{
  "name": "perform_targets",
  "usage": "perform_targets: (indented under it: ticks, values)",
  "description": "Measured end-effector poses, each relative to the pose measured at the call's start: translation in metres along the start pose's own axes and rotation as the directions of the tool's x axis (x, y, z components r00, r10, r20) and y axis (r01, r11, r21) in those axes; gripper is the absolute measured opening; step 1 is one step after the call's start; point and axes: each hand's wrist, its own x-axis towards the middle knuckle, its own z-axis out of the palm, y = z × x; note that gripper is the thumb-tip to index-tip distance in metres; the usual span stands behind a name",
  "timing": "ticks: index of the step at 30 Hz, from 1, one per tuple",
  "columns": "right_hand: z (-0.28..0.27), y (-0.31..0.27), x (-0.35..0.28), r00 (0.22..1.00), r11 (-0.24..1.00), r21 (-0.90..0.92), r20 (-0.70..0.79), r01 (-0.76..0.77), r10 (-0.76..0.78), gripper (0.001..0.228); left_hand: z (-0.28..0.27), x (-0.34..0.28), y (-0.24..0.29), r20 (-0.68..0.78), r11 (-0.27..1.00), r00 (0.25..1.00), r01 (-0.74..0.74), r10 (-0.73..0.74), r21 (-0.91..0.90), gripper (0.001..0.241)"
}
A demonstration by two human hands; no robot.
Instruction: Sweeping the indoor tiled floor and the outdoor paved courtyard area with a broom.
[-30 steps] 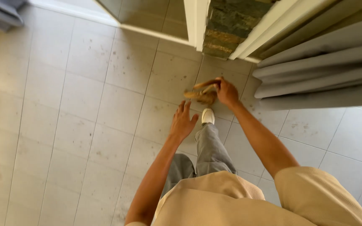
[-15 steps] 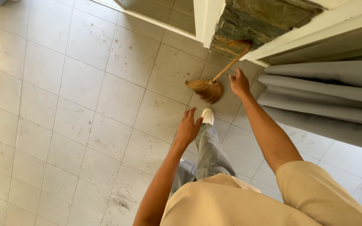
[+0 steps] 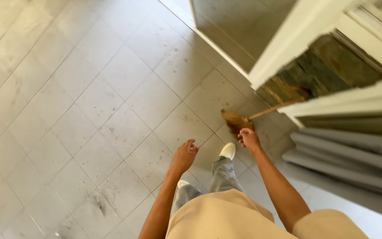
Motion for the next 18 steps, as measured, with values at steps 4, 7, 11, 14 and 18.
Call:
perform_targets:
  ticks: [4,7,11,14,18]
  values:
    - [0.039,-0.042,-0.045,0.994,0.989,-0.116,0.072,0.093,-0.085,0.038,-0.009,-0.051,-0.073,-0.134,0.994,0.989,0.053,-0.065,-0.094,0.053]
    - [0.078,-0.074,-0.078,0.979,0.975,-0.146,0.138,0.167,-0.147,0.040,-0.019,-0.096,-0.123,-0.206,0.984,0.973,0.069,-0.103,-0.165,0.053]
    - [0.133,-0.112,-0.131,0.962,0.966,-0.130,0.191,0.222,-0.195,0.044,-0.034,-0.170,-0.188,-0.319,0.956,0.936,0.054,-0.150,-0.290,0.051]
    - [0.175,-0.133,-0.168,0.925,0.970,0.031,0.296,0.240,-0.238,0.033,-0.034,-0.211,-0.236,-0.411,0.884,0.846,0.136,-0.339,-0.448,0.044]
    - [0.244,-0.155,-0.209,0.882,0.936,-0.076,0.368,0.343,-0.293,0.035,-0.043,-0.254,-0.306,-0.473,0.838,0.770,0.143,-0.428,-0.527,0.044]
